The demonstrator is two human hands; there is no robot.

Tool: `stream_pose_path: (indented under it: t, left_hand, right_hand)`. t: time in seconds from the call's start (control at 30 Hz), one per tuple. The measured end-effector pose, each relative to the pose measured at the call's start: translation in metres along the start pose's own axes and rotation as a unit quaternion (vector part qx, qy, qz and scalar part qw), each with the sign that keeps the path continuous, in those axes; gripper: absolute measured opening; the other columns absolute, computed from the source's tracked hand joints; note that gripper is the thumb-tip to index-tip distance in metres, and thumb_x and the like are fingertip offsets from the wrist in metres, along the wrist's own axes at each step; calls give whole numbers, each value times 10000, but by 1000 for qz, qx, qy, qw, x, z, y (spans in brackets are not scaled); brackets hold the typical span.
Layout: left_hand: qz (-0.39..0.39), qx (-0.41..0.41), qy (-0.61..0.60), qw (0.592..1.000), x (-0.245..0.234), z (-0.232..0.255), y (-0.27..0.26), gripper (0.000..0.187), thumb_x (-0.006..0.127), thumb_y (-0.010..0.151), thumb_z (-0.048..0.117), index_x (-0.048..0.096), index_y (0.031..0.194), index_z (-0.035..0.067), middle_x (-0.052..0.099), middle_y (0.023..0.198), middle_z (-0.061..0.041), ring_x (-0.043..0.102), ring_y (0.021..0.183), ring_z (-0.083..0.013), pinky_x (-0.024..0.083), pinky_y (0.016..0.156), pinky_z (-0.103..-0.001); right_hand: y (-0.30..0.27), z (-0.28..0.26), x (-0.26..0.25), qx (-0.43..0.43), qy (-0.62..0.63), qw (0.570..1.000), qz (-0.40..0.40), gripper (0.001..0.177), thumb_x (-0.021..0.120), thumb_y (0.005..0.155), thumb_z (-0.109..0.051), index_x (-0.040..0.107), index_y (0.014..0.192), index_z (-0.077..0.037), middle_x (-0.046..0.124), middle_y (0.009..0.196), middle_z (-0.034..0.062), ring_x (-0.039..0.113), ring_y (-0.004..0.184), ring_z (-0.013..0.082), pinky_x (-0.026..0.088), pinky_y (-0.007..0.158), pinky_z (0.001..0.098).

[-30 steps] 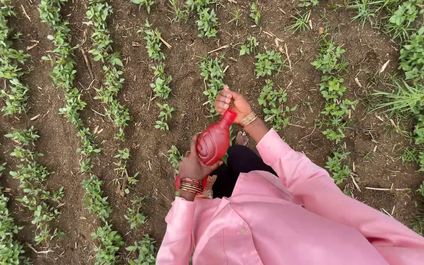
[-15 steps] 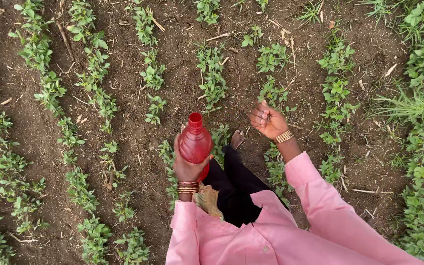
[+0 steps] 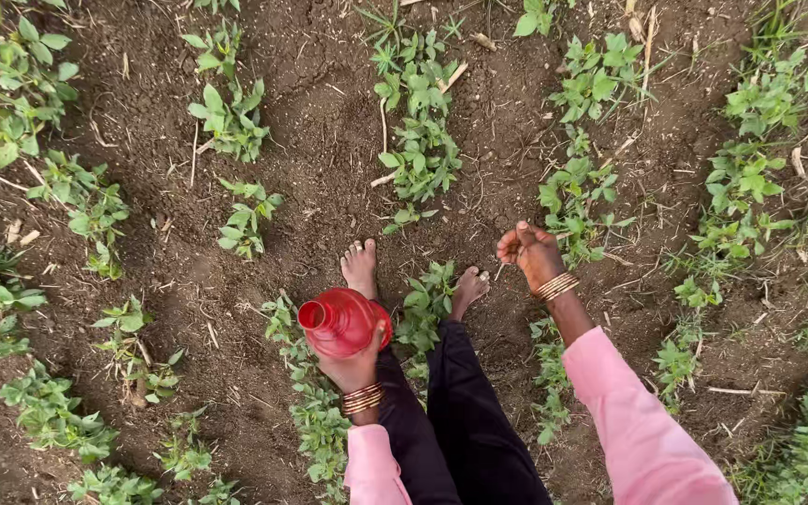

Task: The person sows seeds by hand into rows of soil in a field while carrying a red plastic bottle.

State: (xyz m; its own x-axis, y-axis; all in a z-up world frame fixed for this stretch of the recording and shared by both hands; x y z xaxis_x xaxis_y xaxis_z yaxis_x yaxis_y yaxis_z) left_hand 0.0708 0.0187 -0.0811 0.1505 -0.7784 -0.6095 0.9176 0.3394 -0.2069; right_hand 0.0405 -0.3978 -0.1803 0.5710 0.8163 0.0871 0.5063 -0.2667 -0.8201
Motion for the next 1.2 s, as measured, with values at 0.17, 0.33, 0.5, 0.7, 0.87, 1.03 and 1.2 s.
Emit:
stream_pose_path:
  t: [0.17,0.33,0.5,0.7,0.87,1.03,1.2]
  left_hand:
    - [-7,-37,-16,999,37,-28,9,1150,1008,536,375,438,1453,-22,663,1335,-169,688,1195,-253,561,1053,-395]
    - [-1,-99,-124,987,52,-35,8,1048,1024,551,334,478,1381,2,625,1313,-149,672,1145,-252,593,957,-440]
    - [-71,-17,36,997,64,-11,18,963,1022,567,369,572,1349,32,732,1224,-116,743,1091,-215,609,972,-385]
    - [-110,-29,-57,992,68,2,22,985,987,592,344,517,1392,15,720,1236,-123,730,1105,-242,587,999,-387]
    - [-129,-16,-33,991,69,18,31,985,972,604,325,483,1404,23,719,1231,-136,736,1107,-249,589,989,-379]
    - [-146,-26,1,989,68,23,33,958,979,638,297,496,1421,31,733,1254,-152,745,1142,-260,594,1000,-379]
    - [-166,-21,6,986,70,24,33,997,984,597,266,482,1424,22,711,1262,-164,724,1146,-277,581,986,-382]
  right_hand:
    - [72,-22,27,-42,-115,991,48,311,494,1049,-215,701,1187,-29,738,1207,162,762,1047,245,600,893,374]
    - [94,-31,50,-61,-124,989,57,292,487,1073,-176,691,1212,-20,732,1220,168,746,1087,241,628,946,345]
    - [87,-53,71,-175,-206,962,29,298,486,1105,-158,674,1261,12,724,1240,181,729,1124,235,605,976,337]
    - [68,-62,77,-220,-250,942,39,286,508,1120,-152,669,1278,23,725,1237,190,736,1120,248,619,952,331]
    - [52,-73,86,-222,-216,950,45,325,550,1099,-208,675,1265,42,724,1229,208,741,1118,270,629,978,373]
    - [17,-94,96,-213,-188,959,-8,389,521,1130,-279,670,1259,56,725,1232,197,737,1124,268,608,993,375]
    - [10,-105,102,-229,-217,948,-49,291,596,1073,-220,704,1228,2,726,1214,189,736,1002,244,627,805,325]
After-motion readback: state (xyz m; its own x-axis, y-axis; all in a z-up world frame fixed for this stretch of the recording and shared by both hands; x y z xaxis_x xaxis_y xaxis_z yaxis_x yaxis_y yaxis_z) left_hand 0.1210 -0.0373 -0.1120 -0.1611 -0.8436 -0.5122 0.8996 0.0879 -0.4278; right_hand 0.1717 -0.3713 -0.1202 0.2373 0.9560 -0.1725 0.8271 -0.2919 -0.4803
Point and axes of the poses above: each hand's wrist, its own y-axis towards the middle knuckle, its own x-axis out of the palm, z = x × y, the point moved 7 cm from there along y, towards the middle knuckle
